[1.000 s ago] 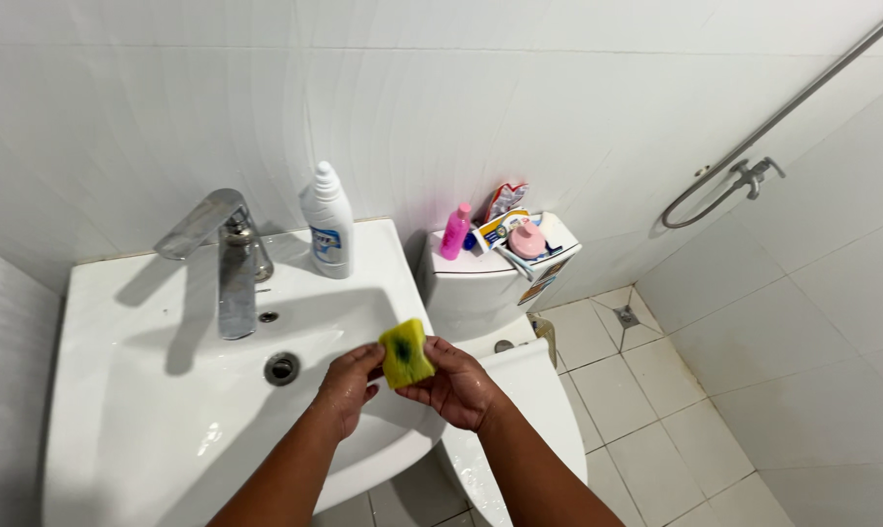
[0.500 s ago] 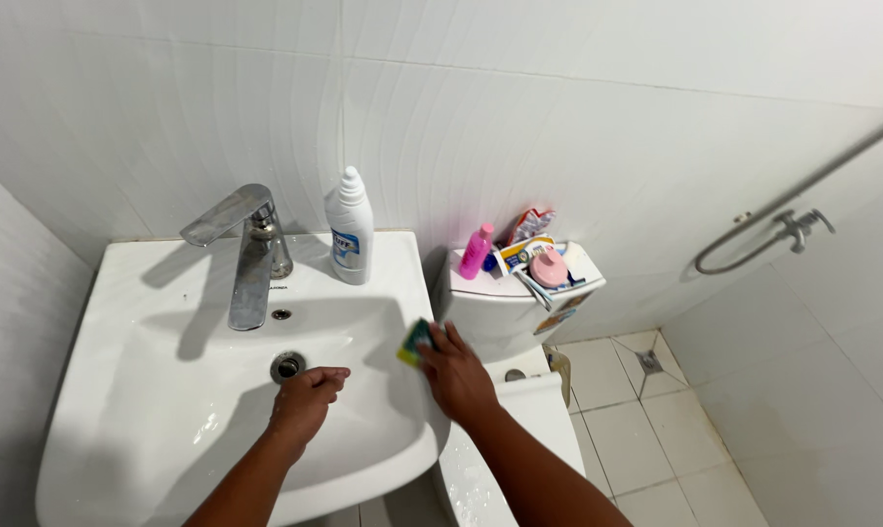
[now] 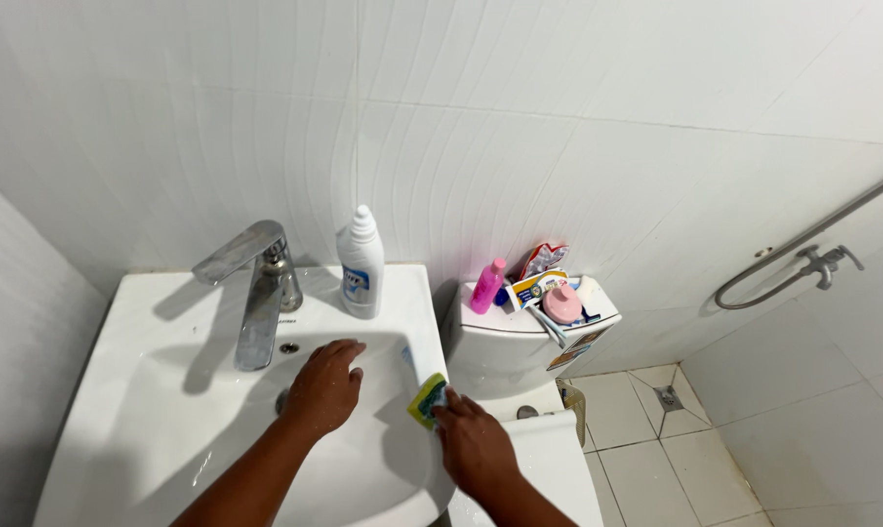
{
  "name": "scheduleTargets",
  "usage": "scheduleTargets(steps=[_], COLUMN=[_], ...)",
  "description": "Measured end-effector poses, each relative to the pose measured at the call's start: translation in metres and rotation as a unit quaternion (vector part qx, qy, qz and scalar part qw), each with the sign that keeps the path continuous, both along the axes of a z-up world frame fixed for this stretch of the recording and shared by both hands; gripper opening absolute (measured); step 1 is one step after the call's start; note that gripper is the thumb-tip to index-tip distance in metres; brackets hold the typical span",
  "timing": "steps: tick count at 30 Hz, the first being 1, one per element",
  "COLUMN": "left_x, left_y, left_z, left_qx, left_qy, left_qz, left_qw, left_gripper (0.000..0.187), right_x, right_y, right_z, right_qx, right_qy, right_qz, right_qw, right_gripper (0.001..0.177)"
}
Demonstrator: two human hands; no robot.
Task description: The person scrubs the sink basin and faucet area with a sponge and blue cleaning liquid. They rinse their hands under the tap, apply more liquid to the sponge, and continue scrubbing the sink surfaces thoroughly.
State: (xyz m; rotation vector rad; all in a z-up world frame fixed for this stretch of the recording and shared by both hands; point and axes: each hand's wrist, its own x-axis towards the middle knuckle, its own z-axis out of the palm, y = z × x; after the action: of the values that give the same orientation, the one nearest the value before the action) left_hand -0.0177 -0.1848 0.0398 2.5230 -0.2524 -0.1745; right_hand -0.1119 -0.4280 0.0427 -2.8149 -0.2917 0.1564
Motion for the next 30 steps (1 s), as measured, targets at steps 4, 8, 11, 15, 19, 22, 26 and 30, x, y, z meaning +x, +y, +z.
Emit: scheduleTargets(steps=[4, 8, 11, 15, 19, 22, 26, 30], left_x=[0.022, 0.03, 0.044, 0.065, 0.087, 0.102, 0.119, 0.097], left_y=[-0.001, -0.012, -0.021, -0.026, -0.028, -0.026, -0.025, -0.023], left_z=[-0.011, 0.003, 0.031, 0.055, 0.042, 0.023, 0.01, 0.005], left_qx=[0.062, -0.096, -0.229, -0.167, -0.224, -0.225, -0.221, -0.389], left_qy=[-0.09, -0.04, -0.002, -0.021, -0.015, -0.081, -0.18, -0.08], left_qz=[-0.082, 0.113, 0.225, 0.201, 0.188, 0.213, 0.231, 0.229], left_qw=[0.991, 0.988, 0.947, 0.965, 0.956, 0.947, 0.93, 0.889], left_gripper=[0.051, 0.066, 0.093, 0.119, 0.087, 0.087, 0.089, 0.094], right_x=[0.021, 0.082, 0.112, 0.096, 0.053, 0.032, 0.053, 0.105], right_y=[0.01, 0.021, 0.026, 0.032, 0.031, 0.034, 0.037, 0.041], right_z=[0.002, -0.003, -0.012, -0.006, 0.02, 0.019, -0.005, -0.008], right_qx=[0.0, -0.002, 0.013, 0.03, 0.021, -0.013, -0.11, -0.063], right_qy=[0.011, 0.001, -0.037, -0.068, 0.021, 0.06, -0.033, 0.064], right_qz=[-0.026, -0.043, -0.04, -0.071, -0.126, -0.129, -0.061, -0.078], right_qw=[1.0, 0.999, 0.998, 0.995, 0.992, 0.99, 0.991, 0.993], right_gripper=[0.043, 0.046, 0.046, 0.039, 0.037, 0.043, 0.06, 0.069])
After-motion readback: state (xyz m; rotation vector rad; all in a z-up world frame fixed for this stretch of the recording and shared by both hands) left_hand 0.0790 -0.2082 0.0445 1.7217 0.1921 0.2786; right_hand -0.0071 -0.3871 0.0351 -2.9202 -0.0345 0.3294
